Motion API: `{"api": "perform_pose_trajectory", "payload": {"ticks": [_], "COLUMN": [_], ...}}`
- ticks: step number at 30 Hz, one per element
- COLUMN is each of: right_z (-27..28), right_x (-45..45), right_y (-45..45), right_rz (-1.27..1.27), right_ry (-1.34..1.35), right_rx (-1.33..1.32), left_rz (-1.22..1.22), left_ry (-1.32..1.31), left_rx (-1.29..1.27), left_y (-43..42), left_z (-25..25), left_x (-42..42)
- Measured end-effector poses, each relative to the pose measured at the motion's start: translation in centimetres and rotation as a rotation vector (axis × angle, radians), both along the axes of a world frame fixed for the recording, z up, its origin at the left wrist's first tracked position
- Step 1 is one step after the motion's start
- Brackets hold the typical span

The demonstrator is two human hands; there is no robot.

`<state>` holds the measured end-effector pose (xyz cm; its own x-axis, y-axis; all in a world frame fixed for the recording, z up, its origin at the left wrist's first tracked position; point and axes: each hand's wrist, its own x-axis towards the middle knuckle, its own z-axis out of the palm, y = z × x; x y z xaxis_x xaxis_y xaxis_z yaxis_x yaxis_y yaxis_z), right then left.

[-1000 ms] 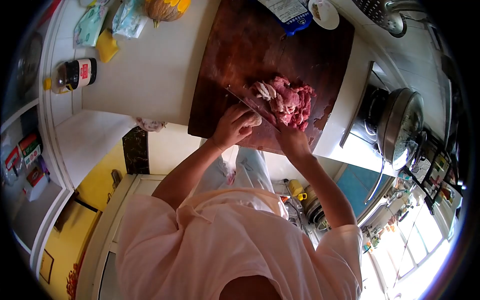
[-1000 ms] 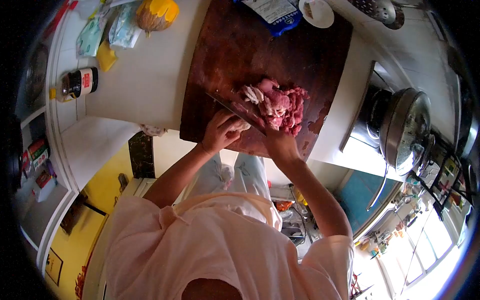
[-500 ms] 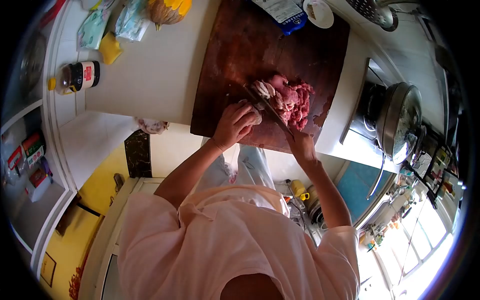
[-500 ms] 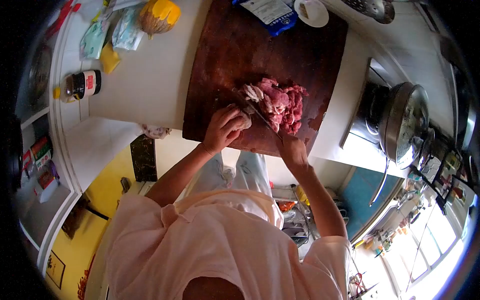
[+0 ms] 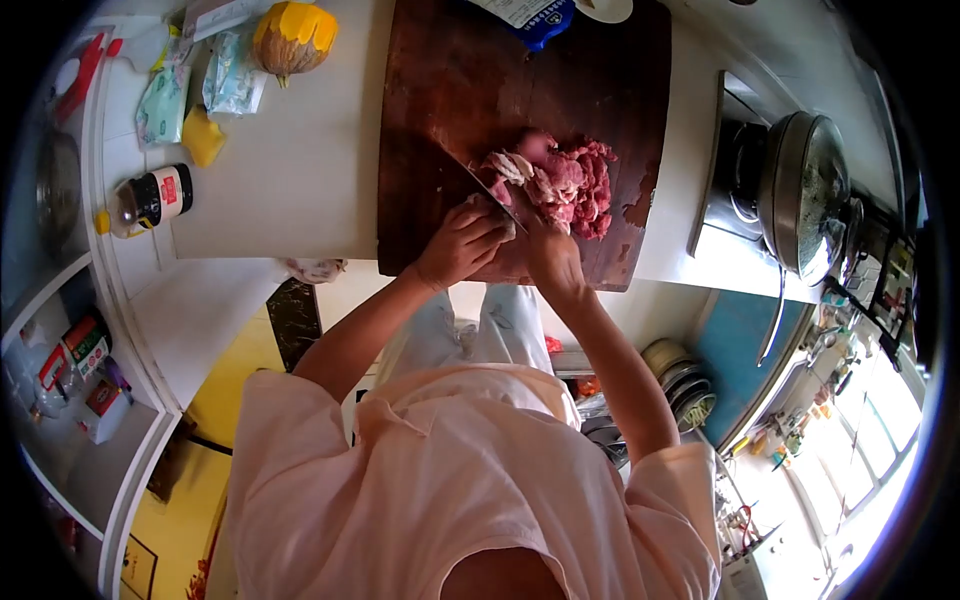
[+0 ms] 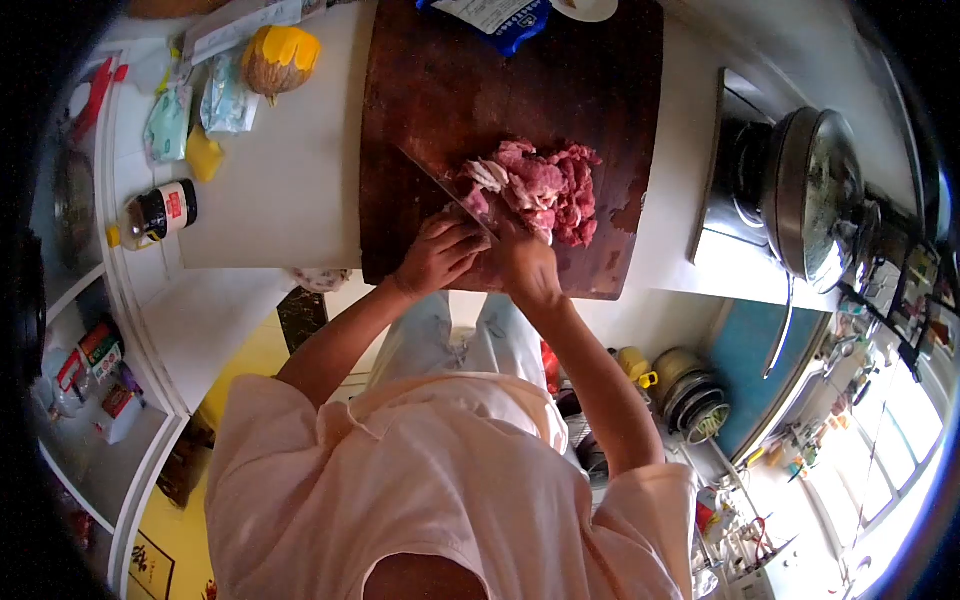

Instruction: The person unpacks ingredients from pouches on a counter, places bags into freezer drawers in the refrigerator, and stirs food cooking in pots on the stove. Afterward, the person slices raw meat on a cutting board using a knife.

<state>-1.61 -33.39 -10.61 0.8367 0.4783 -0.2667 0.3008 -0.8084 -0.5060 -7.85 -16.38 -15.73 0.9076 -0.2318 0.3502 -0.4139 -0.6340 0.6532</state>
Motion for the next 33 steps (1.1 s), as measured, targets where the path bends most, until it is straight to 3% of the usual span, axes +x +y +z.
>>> {"api": "perform_pose_trajectory", "payload": {"ticks": [3,6,14,22,23,25,28,31,33], "right_z": [-0.1,1.9,7.3,5.1,3.2,1.0,-0.8,1.2,1.9], "right_x": [0.9,-1.0,-6.5,-6.9,-6.2,-3.8,-2.3,-3.2,-5.2], "right_y": [1.1,-1.7,-4.7,-2.5,-1.9,0.5,2.0,0.9,-1.6], "right_rz": [0.002,-0.060,-0.206,-0.221,-0.212,-0.074,-0.234,-0.155,-0.219], "right_ry": [-0.019,0.157,0.143,0.213,0.159,-0.239,0.070,0.013,0.131], "right_rx": [0.039,-0.117,-0.152,-0.196,-0.157,0.011,-0.070,-0.082,-0.160], "left_rz": [0.003,-0.010,-0.031,-0.016,-0.011,-0.025,-0.060,-0.060,-0.039], "left_ry": [-0.019,-0.016,-0.037,-0.019,-0.020,0.009,0.018,-0.017,-0.007], "left_rx": [0.024,0.023,0.037,0.020,0.021,0.005,-0.007,-0.033,-0.072], "left_y": [-0.2,0.0,0.0,-0.1,-0.2,-0.1,-0.2,0.3,0.4], "left_z": [-0.1,0.2,0.1,-0.1,-0.3,-0.4,-0.3,0.9,1.4], "left_x": [0.1,0.1,0.3,0.3,0.3,0.2,0.0,0.5,0.3]}}
